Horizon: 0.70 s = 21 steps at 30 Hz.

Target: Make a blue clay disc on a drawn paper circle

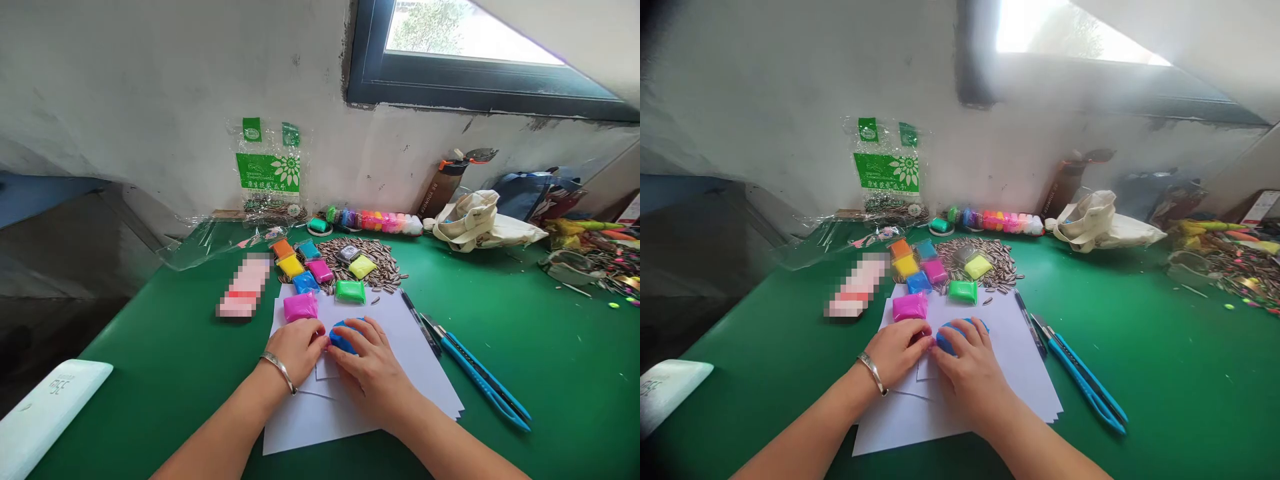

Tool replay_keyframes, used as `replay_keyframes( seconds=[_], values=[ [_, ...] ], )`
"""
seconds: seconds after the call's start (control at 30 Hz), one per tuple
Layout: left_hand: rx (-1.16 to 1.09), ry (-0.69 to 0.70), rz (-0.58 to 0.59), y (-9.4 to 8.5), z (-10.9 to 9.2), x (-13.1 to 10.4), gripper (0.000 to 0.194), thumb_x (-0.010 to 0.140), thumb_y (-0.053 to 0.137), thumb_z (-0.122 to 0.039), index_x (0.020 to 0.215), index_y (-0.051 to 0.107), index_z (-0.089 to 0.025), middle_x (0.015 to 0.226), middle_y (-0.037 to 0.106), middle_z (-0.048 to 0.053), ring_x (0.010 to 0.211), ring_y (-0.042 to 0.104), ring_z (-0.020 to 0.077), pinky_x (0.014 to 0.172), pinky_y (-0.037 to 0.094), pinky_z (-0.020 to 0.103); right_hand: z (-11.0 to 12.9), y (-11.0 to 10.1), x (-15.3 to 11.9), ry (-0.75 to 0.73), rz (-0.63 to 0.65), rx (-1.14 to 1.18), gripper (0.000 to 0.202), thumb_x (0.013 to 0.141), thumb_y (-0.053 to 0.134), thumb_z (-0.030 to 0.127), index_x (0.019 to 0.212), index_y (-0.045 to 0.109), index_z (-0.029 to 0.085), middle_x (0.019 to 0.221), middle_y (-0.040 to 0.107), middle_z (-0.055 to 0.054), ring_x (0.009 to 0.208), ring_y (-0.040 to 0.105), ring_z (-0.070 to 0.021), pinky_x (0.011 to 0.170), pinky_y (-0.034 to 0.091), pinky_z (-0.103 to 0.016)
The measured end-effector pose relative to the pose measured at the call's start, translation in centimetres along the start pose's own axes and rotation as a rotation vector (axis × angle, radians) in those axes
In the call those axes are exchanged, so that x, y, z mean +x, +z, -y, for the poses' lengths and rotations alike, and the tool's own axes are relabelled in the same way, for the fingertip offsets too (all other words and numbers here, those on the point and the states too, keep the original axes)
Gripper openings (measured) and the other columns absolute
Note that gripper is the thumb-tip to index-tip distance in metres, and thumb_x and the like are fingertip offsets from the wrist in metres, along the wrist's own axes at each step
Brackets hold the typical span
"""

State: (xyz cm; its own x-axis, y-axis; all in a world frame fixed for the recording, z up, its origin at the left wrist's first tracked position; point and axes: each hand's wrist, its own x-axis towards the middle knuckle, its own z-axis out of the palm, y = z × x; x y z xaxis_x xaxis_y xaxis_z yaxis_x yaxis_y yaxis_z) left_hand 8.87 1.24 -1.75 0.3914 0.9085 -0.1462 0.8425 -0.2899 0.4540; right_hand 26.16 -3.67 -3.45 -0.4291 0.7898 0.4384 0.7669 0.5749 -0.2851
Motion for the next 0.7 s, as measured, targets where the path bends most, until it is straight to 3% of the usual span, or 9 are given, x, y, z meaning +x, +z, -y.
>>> replay_keyframes(
  seconds=[0.33,0.57,0.7],
  values=[
    [0.133,-0.084,-0.045,0.8,-0.9,0.1,0.015,0.087,0.048,-0.035,0.089,0.058,-0.025,0.087,0.066,0.001,0.078,0.062,0.0191,0.06,0.036,0.027,-0.3,0.1,-0.2,0.016,0.095,-0.004,0.029,0.084,0.05,0.016,0.105,0.067,0.027,0.113,0.062,-0.007,0.112,0.046,-0.0276,0.1,0.03,-0.056],
    [0.117,-0.072,-0.021,0.3,-0.7,0.2,0.017,0.089,0.044,-0.034,0.089,0.058,-0.026,0.091,0.067,0.0,0.079,0.063,0.0188,0.059,0.036,0.027,-1.2,-0.3,-0.3,0.056,0.085,0.018,0.03,0.084,0.052,0.016,0.106,0.066,0.031,0.119,0.06,-0.005,0.111,0.046,-0.0265,0.1,0.029,-0.055],
    [0.122,-0.08,-0.019,0.2,-0.7,0.2,0.017,0.089,0.043,-0.034,0.088,0.058,-0.026,0.09,0.068,-0.001,0.079,0.063,0.0185,0.059,0.036,0.027,-1.2,-0.3,-0.3,0.051,0.15,-0.016,0.03,0.084,0.052,0.017,0.108,0.065,0.031,0.12,0.06,-0.005,0.112,0.046,-0.0268,0.101,0.027,-0.056]
  ],
)
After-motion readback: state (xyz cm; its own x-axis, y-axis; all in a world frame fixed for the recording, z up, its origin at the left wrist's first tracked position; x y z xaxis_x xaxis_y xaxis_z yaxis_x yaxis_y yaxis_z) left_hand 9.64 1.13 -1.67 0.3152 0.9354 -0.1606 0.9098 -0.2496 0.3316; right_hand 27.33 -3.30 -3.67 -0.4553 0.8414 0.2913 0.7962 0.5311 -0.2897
